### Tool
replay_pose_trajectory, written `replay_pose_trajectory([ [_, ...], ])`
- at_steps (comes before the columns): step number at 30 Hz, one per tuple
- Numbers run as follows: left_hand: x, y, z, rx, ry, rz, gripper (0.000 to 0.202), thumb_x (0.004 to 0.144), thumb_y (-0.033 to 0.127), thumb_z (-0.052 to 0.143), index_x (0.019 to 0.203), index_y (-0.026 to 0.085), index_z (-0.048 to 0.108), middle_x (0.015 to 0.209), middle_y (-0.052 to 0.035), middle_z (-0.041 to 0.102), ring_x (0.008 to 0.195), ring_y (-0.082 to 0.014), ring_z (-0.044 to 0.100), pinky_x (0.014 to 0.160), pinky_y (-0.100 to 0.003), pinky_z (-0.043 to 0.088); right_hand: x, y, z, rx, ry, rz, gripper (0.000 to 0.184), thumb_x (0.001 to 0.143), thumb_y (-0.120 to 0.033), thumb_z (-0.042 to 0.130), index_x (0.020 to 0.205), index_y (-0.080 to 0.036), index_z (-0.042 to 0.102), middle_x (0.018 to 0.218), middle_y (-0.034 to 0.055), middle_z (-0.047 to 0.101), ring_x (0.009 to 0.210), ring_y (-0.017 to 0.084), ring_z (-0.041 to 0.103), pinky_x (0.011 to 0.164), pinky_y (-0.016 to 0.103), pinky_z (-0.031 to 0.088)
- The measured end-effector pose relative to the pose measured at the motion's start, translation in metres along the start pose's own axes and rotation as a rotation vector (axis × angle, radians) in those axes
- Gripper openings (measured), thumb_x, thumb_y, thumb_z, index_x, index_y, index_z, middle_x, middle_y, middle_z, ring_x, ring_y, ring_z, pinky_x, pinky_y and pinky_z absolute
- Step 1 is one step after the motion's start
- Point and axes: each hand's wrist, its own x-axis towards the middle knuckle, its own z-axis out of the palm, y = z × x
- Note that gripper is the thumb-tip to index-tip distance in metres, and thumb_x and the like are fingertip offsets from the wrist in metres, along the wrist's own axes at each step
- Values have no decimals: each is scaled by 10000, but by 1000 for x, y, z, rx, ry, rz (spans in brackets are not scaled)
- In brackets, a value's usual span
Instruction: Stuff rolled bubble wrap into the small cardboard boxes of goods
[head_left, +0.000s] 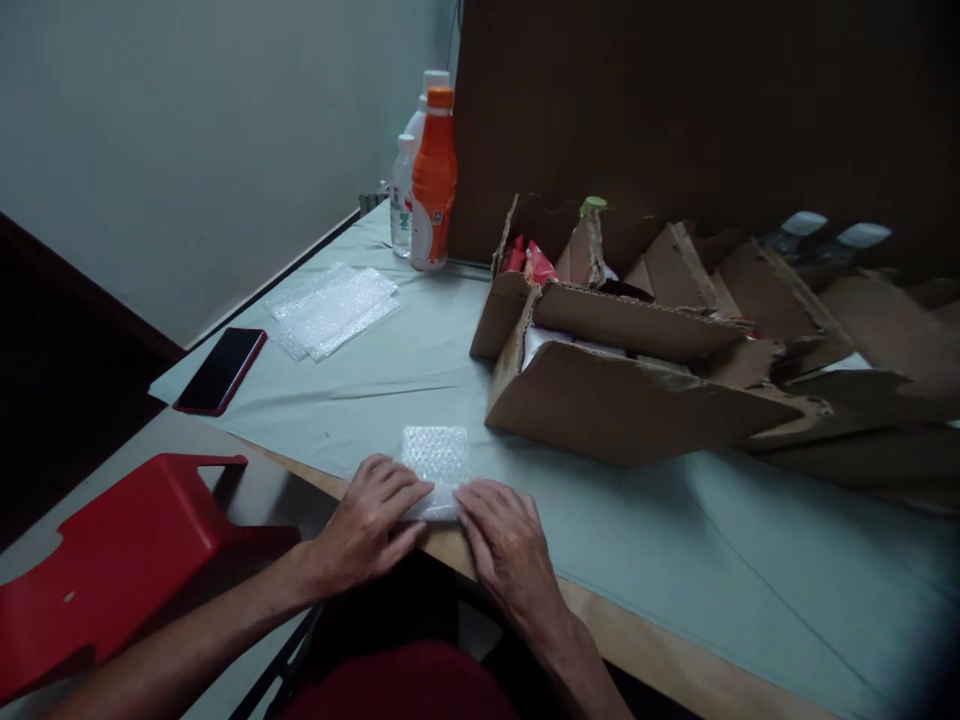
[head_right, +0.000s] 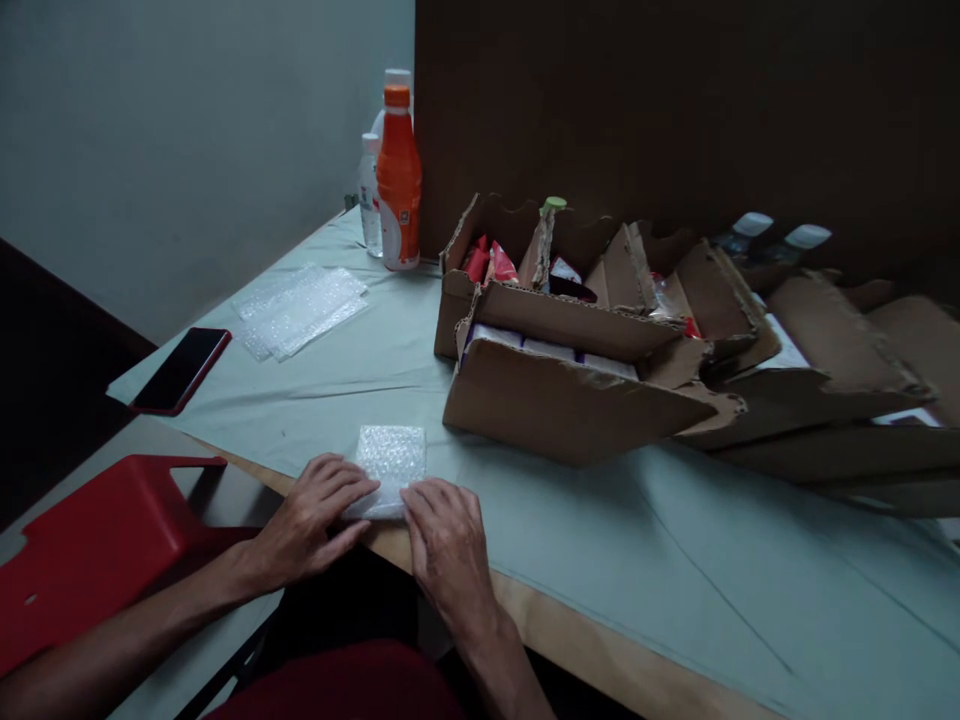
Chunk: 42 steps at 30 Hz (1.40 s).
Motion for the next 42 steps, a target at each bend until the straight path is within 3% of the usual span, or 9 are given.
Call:
replay_pose_trajectory([
  [6, 13, -12, 10, -69, 69, -190, 293, 915, 179, 568, 1201, 159, 630, 857, -61, 698, 798, -208, 620, 789, -367, 509, -3, -7, -7, -45, 97, 46, 298, 973, -200, 525, 1261, -199, 599, 1242, 124, 680, 1119, 259, 623, 905, 414, 485],
  [13, 25, -23, 13, -55, 137, -366, 305, 905, 285, 596, 1184, 170, 648, 1055, -115, 683, 984, -273, 625, 884, -448, 497, 20, 5, 11, -119, -18, -3, 279, 908, -124, 595, 1165, -205, 669, 1215, 96, 707, 1128, 290, 611, 932, 458, 452],
  [19, 0, 4, -1, -821, 259, -902, 579, 828, 434, 706, 1306, 153, 538, 1153, -126, 661, 1031, -245, 657, 900, -395, 530, 17, 8, 7, 118, 136, 150, 219, 962, -170, 549, 1126, -214, 685, 1071, 60, 760, 1001, 225, 668, 864, 384, 469],
  [22, 6, 20, 2, -1176, 201, -979, 809, 698, 390, 827, 1379, 141, 469, 1259, -149, 660, 1145, -267, 644, 990, -378, 503, 7, -3, 1, 232, 118, 181, 201, 955, -196, 553, 1094, -224, 695, 1026, 53, 761, 955, 215, 679, 842, 366, 484],
  [26, 23, 38, 9, -1294, 128, -914, 766, 720, 367, 816, 1380, 149, 496, 1222, -131, 709, 1164, -256, 648, 1034, -351, 478, -10, -11, -11, 341, 69, 222, 185, 912, -201, 579, 1033, -246, 711, 1080, 54, 746, 1008, 216, 681, 880, 362, 519],
  [30, 29, 50, 14, -1186, 14, -790, 542, 778, 358, 756, 1254, 156, 593, 1110, -102, 743, 1021, -237, 693, 921, -340, 537, -23, -7, -31, 492, 42, 376, 476, 852, -253, 654, 1325, -237, 602, 1318, 105, 666, 1158, 242, 656, 965, 376, 540],
  [33, 34, 54, 16, -1028, -43, -638, 391, 824, 346, 697, 1163, 159, 639, 1022, -85, 741, 916, -223, 700, 806, -314, 566, -31, -1, -45, 651, -33, 434, 329, 889, -305, 619, 1202, -218, 669, 1088, 70, 750, 972, 214, 709, 854, 308, 567],
  [37, 66, 58, 0, -616, 66, -254, 471, 858, 285, 676, 1312, 203, 578, 1228, -116, 675, 1088, -249, 651, 925, -367, 550, -41, 15, -62, 655, -1, 559, 262, 932, -422, 572, 932, -194, 701, 826, 25, 707, 744, 168, 644, 670, 238, 517],
  [42, 156, 58, -21, -110, 321, 160, 568, 879, 235, 653, 1414, 177, 472, 1410, -169, 552, 1366, -311, 470, 1131, -502, 405, -50, 28, -97, 614, -48, 569, 317, 958, -472, 529, 910, -196, 677, 786, 11, 656, 705, 151, 597, 620, 221, 493],
])
